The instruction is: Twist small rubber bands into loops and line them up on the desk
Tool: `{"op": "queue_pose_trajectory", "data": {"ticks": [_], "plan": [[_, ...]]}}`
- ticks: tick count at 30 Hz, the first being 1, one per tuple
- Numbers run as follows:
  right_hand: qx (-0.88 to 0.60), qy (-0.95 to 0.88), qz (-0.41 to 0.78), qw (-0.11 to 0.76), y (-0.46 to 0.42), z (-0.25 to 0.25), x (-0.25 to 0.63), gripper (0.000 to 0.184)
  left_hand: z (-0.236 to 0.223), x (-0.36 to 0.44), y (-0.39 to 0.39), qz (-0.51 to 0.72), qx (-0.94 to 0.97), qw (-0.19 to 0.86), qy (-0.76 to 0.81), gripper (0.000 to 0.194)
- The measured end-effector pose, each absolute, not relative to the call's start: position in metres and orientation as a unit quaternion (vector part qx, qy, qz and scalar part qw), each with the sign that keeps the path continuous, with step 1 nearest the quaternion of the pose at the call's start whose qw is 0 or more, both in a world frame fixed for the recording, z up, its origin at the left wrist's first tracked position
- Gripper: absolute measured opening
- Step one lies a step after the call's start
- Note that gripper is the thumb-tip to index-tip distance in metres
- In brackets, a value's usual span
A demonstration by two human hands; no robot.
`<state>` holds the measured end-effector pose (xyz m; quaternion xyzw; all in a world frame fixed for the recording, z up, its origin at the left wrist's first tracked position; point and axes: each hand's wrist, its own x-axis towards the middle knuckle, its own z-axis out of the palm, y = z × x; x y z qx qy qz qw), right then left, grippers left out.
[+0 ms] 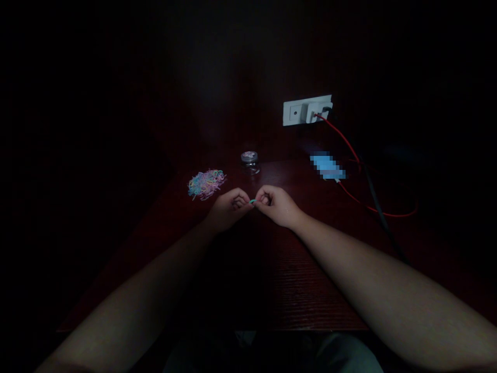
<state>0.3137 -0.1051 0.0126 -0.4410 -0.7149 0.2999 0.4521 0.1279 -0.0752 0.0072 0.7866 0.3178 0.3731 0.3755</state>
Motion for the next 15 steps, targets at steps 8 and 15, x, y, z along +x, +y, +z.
{"op": "queue_pose_trajectory", "data": {"ticks": [8, 15], "plan": [[-0.437, -0.729, 0.284, 0.444, -0.1072, 0.0152, 0.3125, 0.012, 0.0103, 0.1265, -0.0776, 0.359, 0.785, 0.403, 0.305, 0.015], [-0.435, -0.742, 0.263, 0.438, -0.1123, 0.0187, 0.3099, 0.009, 0.0103, 0.1263, -0.0772, 0.360, 0.787, 0.398, 0.304, 0.017]]}}
